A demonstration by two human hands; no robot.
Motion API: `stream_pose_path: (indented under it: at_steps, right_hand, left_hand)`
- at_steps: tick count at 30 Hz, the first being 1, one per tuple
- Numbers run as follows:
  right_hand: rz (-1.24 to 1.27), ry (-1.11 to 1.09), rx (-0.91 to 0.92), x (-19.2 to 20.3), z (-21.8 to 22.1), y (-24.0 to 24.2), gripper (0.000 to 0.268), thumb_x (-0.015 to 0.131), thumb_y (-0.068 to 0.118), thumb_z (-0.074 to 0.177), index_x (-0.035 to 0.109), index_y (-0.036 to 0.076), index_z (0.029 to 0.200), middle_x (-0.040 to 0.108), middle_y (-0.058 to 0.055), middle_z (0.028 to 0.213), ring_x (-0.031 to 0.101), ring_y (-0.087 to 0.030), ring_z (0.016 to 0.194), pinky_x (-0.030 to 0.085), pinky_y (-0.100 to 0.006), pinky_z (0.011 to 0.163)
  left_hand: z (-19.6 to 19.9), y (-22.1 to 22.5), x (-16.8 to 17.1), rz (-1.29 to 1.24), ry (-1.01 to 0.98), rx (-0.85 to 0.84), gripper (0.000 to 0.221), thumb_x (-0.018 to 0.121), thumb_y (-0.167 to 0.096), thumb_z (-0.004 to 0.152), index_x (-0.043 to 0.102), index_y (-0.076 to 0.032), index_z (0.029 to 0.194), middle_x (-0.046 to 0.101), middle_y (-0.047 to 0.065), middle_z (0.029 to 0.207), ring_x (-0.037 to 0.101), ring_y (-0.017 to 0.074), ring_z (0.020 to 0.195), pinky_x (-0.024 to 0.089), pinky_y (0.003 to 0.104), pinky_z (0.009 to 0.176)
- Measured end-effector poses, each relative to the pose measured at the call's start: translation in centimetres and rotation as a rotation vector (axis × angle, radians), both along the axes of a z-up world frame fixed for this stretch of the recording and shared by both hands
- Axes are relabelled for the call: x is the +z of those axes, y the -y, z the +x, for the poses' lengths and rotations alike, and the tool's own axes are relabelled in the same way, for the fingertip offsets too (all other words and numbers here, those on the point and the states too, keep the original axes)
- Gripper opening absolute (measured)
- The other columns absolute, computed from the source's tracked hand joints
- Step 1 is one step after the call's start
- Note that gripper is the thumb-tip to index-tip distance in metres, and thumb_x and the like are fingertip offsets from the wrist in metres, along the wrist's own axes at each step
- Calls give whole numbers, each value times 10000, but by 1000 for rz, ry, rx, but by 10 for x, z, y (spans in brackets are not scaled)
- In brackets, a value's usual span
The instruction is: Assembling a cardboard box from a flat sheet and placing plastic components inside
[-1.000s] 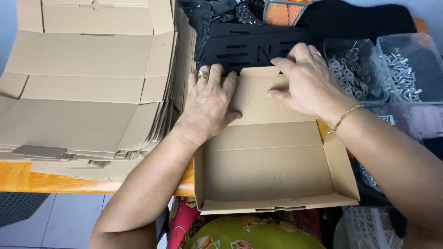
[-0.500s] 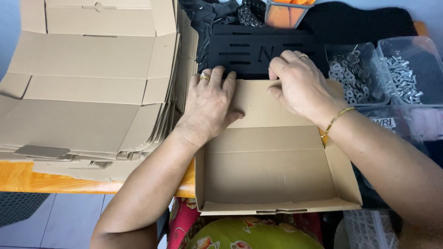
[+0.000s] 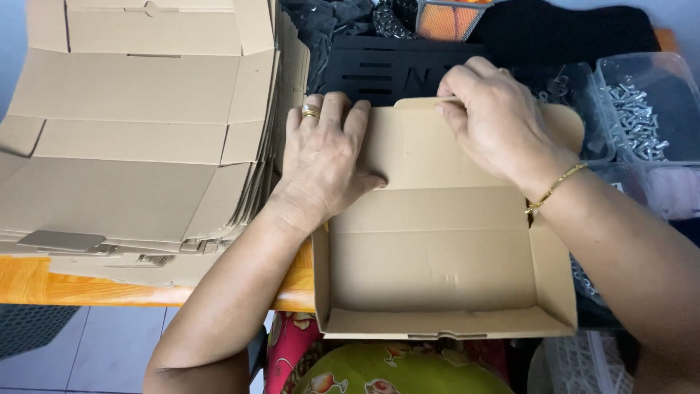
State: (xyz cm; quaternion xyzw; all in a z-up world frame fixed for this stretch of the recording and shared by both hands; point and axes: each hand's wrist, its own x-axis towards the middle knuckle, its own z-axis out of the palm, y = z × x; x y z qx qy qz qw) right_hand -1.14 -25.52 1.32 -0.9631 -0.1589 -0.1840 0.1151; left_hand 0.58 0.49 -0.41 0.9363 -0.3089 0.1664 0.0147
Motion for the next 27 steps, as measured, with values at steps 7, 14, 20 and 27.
stream_pose_path:
  at_steps: [7,14,20,27]
  right_hand:
    - [23,230,153,43,-34,-3,98,734,-16,1007,645,22,1019,629,-146,1014,604,-335,888,461,-453,802]
    - [-73,332,68,42,-83,5,350,915,107,951,678,-59,1147,573,-225,1161,588,-375,1078,502,-459,941]
    - [-180,-302,163,20,-122,-25,170,664,246,968,701,96,1038,647,-71,1046,657,-263,849,561,-419,776]
    - [-254,-677,209,-23,-108,-19,582,558,368,986,485,74,1482,451,-94,1502,486,-326,1309,394,-472,1085]
  left_hand:
    - [-7,-2,25,-85,301,-27,1047,939,-581,537,547,-104,1383,485,129,1175,473,347,1020,423,497,967]
    - [-14,4,19,-211,484,-160,410,792,-170,641,567,-76,970,523,146,1044,510,351,910,472,508,913]
    - [-11,4,22,-189,455,-132,248,703,-238,822,510,-117,920,507,86,920,514,300,811,436,435,761]
    - [-12,3,19,-311,259,-295,242,719,-266,937,547,-102,891,542,86,854,542,329,755,479,453,654]
